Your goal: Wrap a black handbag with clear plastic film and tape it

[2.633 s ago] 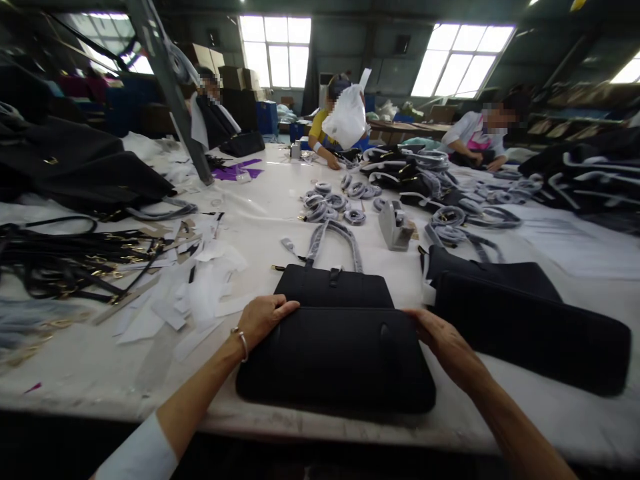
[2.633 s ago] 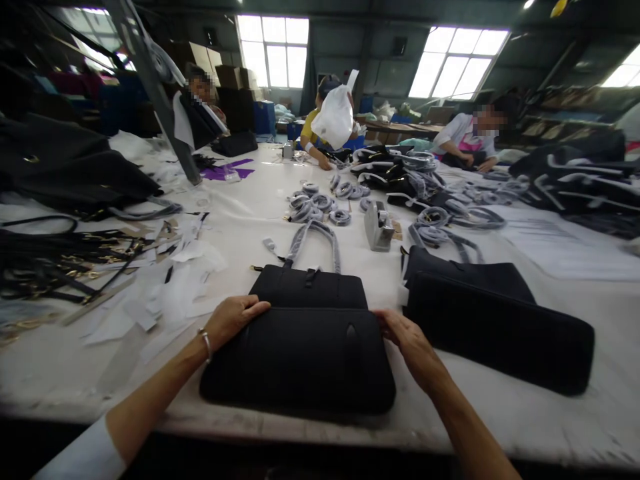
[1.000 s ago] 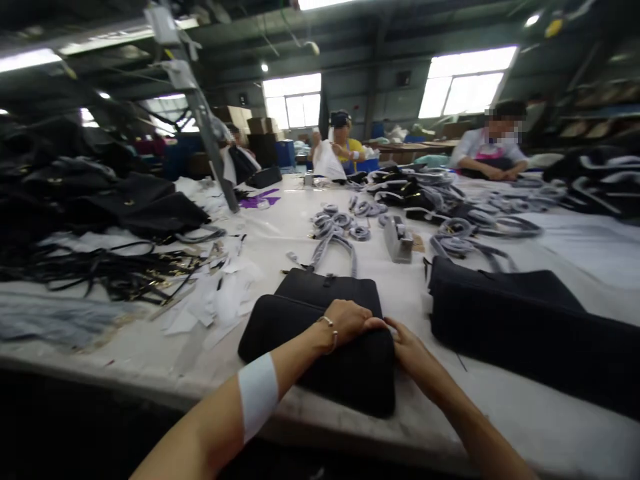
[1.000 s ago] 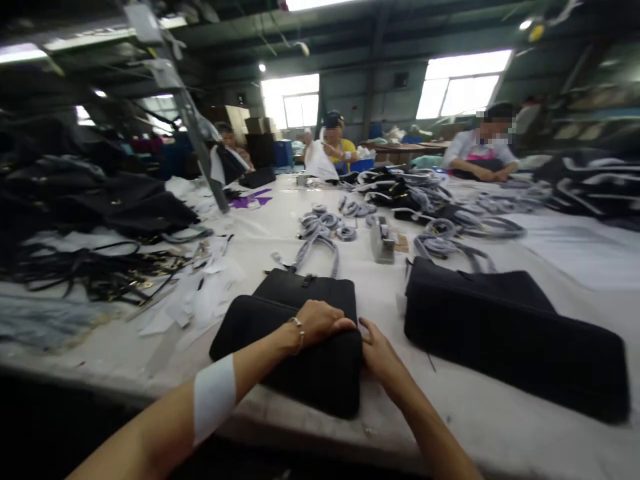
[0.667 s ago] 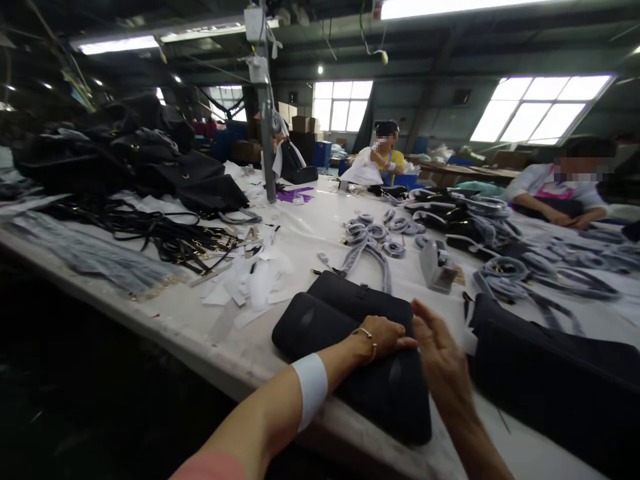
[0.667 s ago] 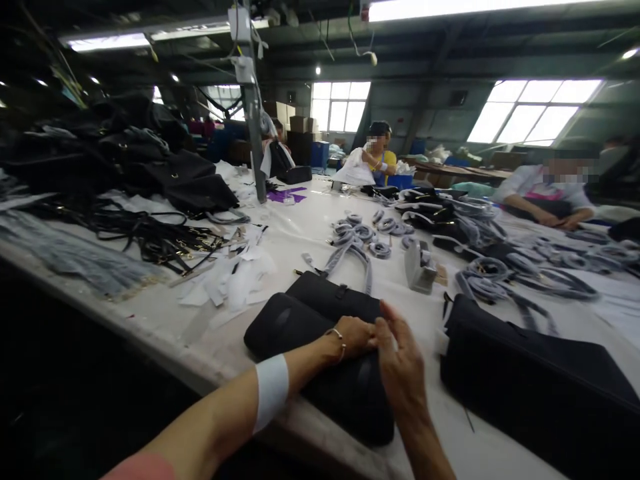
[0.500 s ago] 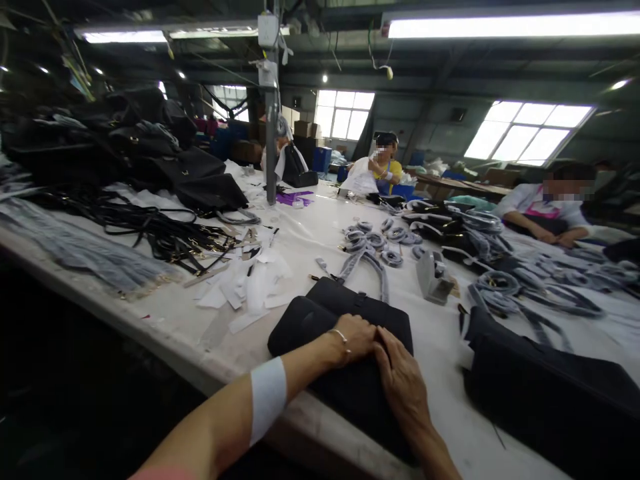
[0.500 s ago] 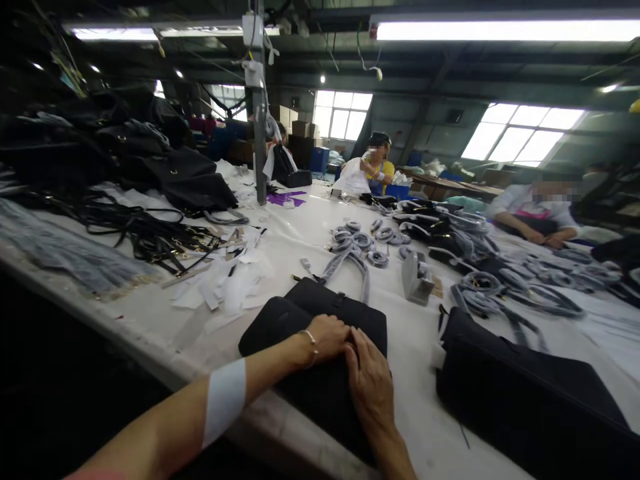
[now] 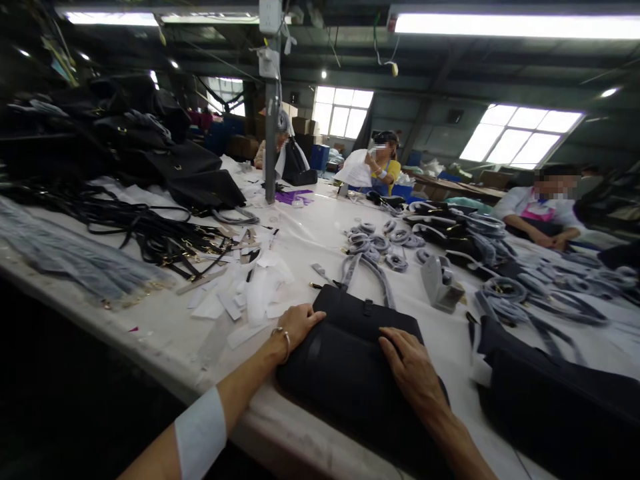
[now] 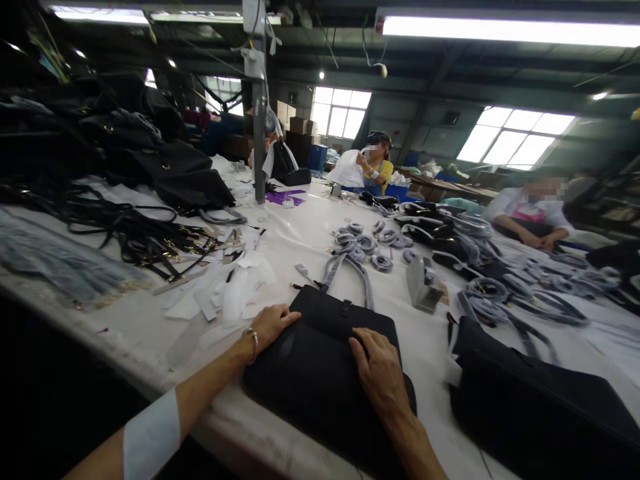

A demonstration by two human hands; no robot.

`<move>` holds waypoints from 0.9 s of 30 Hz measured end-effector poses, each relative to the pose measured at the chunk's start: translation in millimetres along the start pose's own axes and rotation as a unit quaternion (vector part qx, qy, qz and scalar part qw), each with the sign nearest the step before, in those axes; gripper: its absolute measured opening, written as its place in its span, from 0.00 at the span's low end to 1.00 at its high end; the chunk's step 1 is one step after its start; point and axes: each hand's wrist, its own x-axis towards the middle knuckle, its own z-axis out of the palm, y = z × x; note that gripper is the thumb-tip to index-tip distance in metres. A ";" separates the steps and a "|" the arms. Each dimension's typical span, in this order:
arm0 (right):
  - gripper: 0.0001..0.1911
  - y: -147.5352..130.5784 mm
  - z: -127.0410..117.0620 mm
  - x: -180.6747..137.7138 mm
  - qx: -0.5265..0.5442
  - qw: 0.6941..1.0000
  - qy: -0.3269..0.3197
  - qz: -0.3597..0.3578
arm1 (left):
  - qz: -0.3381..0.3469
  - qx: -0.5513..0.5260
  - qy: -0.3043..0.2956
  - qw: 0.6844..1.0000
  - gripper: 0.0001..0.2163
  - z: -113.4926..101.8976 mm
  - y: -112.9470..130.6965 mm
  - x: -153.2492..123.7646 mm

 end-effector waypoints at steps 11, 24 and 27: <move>0.27 14.0 50.4 9.1 -0.137 0.985 -0.081 -0.065 | 0.160 0.099 0.079 0.979 0.06 7.0 14.6 12.0; 0.26 13.4 49.5 9.4 -0.141 0.984 -0.091 -0.063 | 0.162 0.304 0.095 0.934 0.17 -54.5 -89.0 93.7; 0.26 15.7 52.6 9.1 -0.145 0.984 -0.067 -0.076 | 0.173 0.277 0.126 0.937 0.18 -57.2 -59.2 115.3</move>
